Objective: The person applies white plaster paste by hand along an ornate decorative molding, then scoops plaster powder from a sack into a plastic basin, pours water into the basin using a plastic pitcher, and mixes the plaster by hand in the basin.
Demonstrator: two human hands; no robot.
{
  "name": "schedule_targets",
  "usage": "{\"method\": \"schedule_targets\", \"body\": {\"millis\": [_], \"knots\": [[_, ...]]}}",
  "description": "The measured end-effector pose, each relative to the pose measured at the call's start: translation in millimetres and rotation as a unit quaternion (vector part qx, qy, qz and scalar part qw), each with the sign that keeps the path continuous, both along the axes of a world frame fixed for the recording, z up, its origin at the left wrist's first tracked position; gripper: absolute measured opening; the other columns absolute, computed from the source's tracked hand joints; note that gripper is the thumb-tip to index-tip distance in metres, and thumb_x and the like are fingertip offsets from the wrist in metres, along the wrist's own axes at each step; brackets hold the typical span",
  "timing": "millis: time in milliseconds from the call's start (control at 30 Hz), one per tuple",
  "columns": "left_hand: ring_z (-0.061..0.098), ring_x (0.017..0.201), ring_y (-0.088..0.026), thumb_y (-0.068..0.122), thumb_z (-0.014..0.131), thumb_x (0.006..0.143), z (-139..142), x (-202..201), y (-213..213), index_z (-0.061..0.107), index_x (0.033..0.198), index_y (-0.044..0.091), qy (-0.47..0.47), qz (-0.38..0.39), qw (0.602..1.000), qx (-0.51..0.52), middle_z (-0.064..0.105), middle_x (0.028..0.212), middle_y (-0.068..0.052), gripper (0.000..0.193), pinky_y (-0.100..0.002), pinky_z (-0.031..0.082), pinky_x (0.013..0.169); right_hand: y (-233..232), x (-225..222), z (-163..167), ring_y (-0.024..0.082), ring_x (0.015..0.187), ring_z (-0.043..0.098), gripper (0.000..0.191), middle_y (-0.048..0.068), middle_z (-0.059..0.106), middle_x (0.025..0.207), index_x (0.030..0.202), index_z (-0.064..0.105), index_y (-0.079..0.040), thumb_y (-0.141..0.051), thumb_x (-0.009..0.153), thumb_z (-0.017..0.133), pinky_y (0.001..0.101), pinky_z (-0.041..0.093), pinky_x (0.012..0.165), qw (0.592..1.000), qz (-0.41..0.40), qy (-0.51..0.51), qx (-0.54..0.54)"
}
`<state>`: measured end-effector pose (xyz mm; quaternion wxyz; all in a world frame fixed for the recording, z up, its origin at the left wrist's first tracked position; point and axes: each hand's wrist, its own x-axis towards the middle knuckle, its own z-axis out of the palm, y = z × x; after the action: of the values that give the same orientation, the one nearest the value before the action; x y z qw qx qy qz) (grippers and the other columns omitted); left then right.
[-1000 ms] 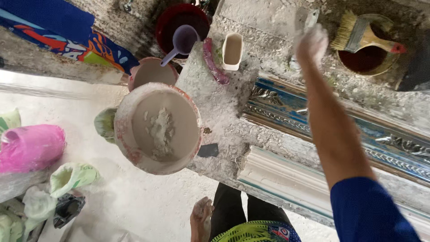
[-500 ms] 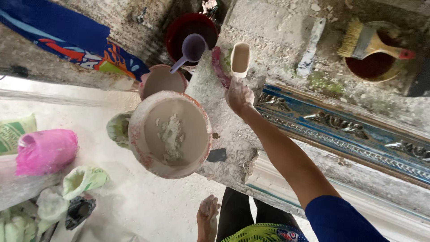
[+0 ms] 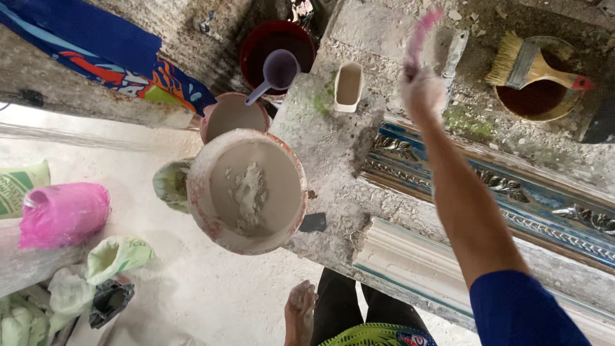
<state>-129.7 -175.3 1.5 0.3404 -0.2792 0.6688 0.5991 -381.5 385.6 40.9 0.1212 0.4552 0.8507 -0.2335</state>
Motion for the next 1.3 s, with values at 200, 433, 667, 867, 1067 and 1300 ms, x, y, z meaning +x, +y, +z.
{"method": "schedule_targets", "body": {"millis": [200,433,667,867,1067,1300], "knots": [[0.065,0.098,-0.021,0.027,0.071,0.094,5.0,-7.8,18.6,0.062,0.128,-0.010,0.059,-0.015,0.997,0.036,0.068,0.112,-0.015,0.050,-0.034,0.056,0.089,-32.3,-17.2,-13.6,0.017,0.065,0.054,0.047,0.008,0.064,0.088,0.115,0.062,-0.007,-0.052,0.101,0.060,0.0363,0.045,0.053,0.992,-0.032,0.121,-0.002],[0.070,0.095,-0.017,0.029,0.065,0.096,29.4,-13.3,13.2,0.062,0.126,-0.005,0.132,-0.110,0.985,-0.023,0.073,0.107,-0.010,0.045,-0.029,0.059,0.084,-80.8,-41.0,-22.1,0.018,0.068,0.067,0.033,0.010,0.069,0.086,0.100,0.068,-0.006,-0.036,0.085,0.068,0.0389,0.062,0.058,0.971,-0.093,0.180,-0.124],[0.063,0.096,-0.022,0.022,0.065,0.100,66.5,-14.2,1.4,0.063,0.127,-0.006,0.135,-0.087,0.986,-0.034,0.071,0.108,-0.013,0.039,-0.033,0.054,0.082,-105.8,68.8,-0.9,0.037,0.065,0.071,0.036,0.027,0.067,0.069,0.079,0.074,0.004,-0.028,0.091,0.066,0.0468,0.055,0.064,0.959,0.021,0.281,-0.018],[0.064,0.121,-0.031,0.045,0.064,0.094,117.8,-40.2,46.9,0.035,0.149,0.004,0.196,-0.212,0.957,-0.023,0.055,0.138,-0.023,0.074,-0.041,0.061,0.094,-214.8,213.9,46.0,0.018,0.061,0.062,0.024,0.013,0.073,0.082,0.099,0.070,-0.003,-0.026,0.095,0.067,0.0347,0.050,0.048,0.925,0.027,0.144,-0.350],[0.058,0.129,-0.045,0.059,0.076,0.072,143.4,-33.4,52.0,-0.002,0.156,0.009,0.052,-0.192,0.979,0.052,0.043,0.148,-0.032,0.125,-0.062,0.051,0.103,-320.3,273.0,110.2,0.022,0.068,0.071,0.039,0.012,0.073,0.082,0.097,0.071,-0.004,-0.042,0.096,0.059,0.0409,0.060,0.061,0.931,0.155,0.042,-0.327],[0.063,0.121,-0.041,0.057,0.072,0.079,129.2,-34.5,-37.2,0.016,0.153,0.007,0.010,-0.056,0.997,0.045,0.052,0.143,-0.026,0.105,-0.060,0.053,0.098,-371.5,285.3,58.6,0.023,0.064,0.065,0.041,0.011,0.067,0.074,0.089,0.070,-0.003,-0.040,0.103,0.057,0.0423,0.054,0.062,0.923,0.181,0.146,-0.307]]}}
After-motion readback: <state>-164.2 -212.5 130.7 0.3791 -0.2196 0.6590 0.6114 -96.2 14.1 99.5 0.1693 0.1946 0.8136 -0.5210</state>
